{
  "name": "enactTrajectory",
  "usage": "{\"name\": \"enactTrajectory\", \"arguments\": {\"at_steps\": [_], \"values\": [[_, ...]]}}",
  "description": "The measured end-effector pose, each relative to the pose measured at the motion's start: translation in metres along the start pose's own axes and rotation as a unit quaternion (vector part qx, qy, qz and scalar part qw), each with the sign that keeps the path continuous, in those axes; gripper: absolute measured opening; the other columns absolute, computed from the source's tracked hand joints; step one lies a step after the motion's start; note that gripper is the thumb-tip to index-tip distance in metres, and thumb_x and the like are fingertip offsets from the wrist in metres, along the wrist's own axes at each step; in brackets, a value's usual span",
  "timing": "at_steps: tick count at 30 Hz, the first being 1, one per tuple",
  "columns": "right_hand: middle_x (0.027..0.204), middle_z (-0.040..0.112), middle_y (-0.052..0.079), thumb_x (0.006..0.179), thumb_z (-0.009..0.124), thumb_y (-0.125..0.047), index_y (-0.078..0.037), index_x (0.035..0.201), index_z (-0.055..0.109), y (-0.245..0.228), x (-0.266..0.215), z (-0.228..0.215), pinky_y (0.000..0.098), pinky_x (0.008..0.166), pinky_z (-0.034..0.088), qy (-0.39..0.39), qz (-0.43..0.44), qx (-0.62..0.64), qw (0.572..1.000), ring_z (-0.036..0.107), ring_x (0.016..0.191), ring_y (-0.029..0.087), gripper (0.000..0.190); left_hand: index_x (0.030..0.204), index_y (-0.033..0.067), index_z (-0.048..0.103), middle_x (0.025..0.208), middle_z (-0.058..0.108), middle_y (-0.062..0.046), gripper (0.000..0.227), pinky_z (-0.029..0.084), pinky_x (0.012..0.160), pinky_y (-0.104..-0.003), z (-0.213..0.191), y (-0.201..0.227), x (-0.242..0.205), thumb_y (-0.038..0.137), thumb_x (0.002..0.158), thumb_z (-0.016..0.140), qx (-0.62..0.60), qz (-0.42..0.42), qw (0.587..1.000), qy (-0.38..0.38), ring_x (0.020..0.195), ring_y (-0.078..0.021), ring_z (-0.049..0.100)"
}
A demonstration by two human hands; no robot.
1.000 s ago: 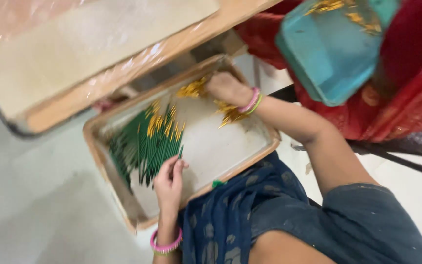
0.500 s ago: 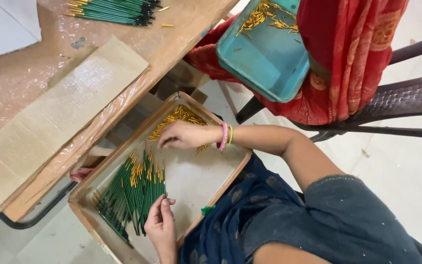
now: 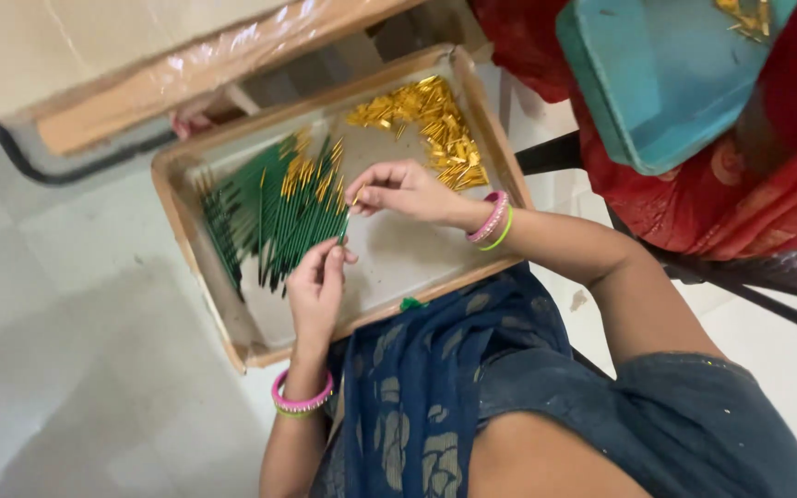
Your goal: The person inserts small gold pieces into the ends of green sticks held in their left hand, working over a cardboard tray. They repeatedly pick up gold pieces and slide them onto the sticks, then place the finished sticks back into the tray.
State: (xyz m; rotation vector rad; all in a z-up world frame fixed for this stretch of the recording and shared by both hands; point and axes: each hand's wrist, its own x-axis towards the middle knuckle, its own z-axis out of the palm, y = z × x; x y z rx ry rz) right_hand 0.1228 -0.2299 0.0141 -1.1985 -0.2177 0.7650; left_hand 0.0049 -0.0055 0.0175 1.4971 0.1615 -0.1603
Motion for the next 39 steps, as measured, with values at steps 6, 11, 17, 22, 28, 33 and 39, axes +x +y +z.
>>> {"name": "enactTrajectory", "arguments": {"at_steps": [6,11,17,22,28,33,39], "values": [[0.116,0.072,0.006,0.106,0.061,-0.015,0.0,0.12,0.068,-0.014,-0.005,0.011,0.0286,0.097,0.059,-0.012,0.02,0.004,1.0,0.07,0.106,0.011,0.021,0.12,-0.0004,0.072,0.087,0.074,0.001,0.022,0.036,0.053,-0.017,0.005,0.014,-0.003,0.01,0.104,0.06,0.038,-0.008,0.999,0.015,0.062,0.0008,0.046],[0.112,0.073,0.008,0.106,0.062,-0.011,0.003,0.117,0.068,-0.002,-0.009,0.016,0.0288,0.09,0.06,-0.023,-0.009,-0.041,0.999,0.071,0.098,0.012,0.019,0.12,-0.0001,0.073,0.087,0.073,0.002,0.022,0.037,0.052,-0.017,0.001,0.011,-0.006,0.009,0.103,0.062,-0.017,-0.008,1.0,-0.002,0.06,0.0012,0.045],[0.091,0.069,0.003,0.107,0.064,-0.013,0.0,0.105,0.063,0.021,-0.015,0.043,0.0235,0.073,0.054,0.041,-0.048,-0.075,0.995,0.063,0.08,0.007,0.013,0.121,-0.0008,0.074,0.087,0.076,-0.003,0.022,0.048,0.06,-0.021,0.002,0.014,-0.009,0.004,0.101,0.065,0.043,0.063,0.997,0.017,0.069,-0.0037,0.061],[0.089,0.06,-0.001,0.109,0.061,-0.017,-0.002,0.099,0.059,0.033,-0.01,0.055,0.022,0.069,0.049,0.069,-0.109,-0.086,0.988,0.057,0.077,0.006,0.018,0.12,-0.0015,0.07,0.094,0.077,-0.017,0.022,0.06,0.071,-0.03,0.014,0.018,-0.007,0.001,0.098,0.064,0.175,0.177,0.964,0.089,0.083,-0.0211,0.079],[0.088,0.071,0.005,0.109,0.053,-0.031,-0.002,0.112,0.059,0.044,-0.001,0.046,0.0258,0.072,0.056,0.036,-0.038,-0.346,0.937,0.069,0.079,0.01,0.03,0.113,-0.0017,0.072,0.091,0.075,-0.021,0.019,0.06,0.073,-0.039,0.014,0.016,0.002,0.008,0.1,0.062,0.248,0.082,0.962,0.081,0.084,-0.0358,0.076],[0.113,0.073,0.006,0.103,0.048,-0.041,-0.004,0.145,0.038,0.062,-0.003,0.04,0.0289,0.076,0.06,0.009,0.103,-0.098,0.99,0.071,0.093,0.013,0.058,0.125,-0.0013,0.066,0.112,0.073,-0.024,0.027,0.059,0.086,-0.041,0.007,-0.002,0.01,0.006,0.1,0.058,0.259,0.155,0.949,0.091,0.098,-0.036,0.075],[0.113,0.075,0.013,0.098,0.063,-0.02,0.002,0.154,0.03,0.11,0.002,0.022,0.03,0.086,0.059,0.013,-0.021,-0.185,0.982,0.071,0.097,0.017,0.069,0.147,-0.0036,0.045,0.13,0.062,-0.032,0.056,0.049,0.102,-0.05,0.019,0.013,0.013,0.0,0.093,0.058,0.383,0.261,0.886,0.017,0.119,-0.0476,0.061]]}}
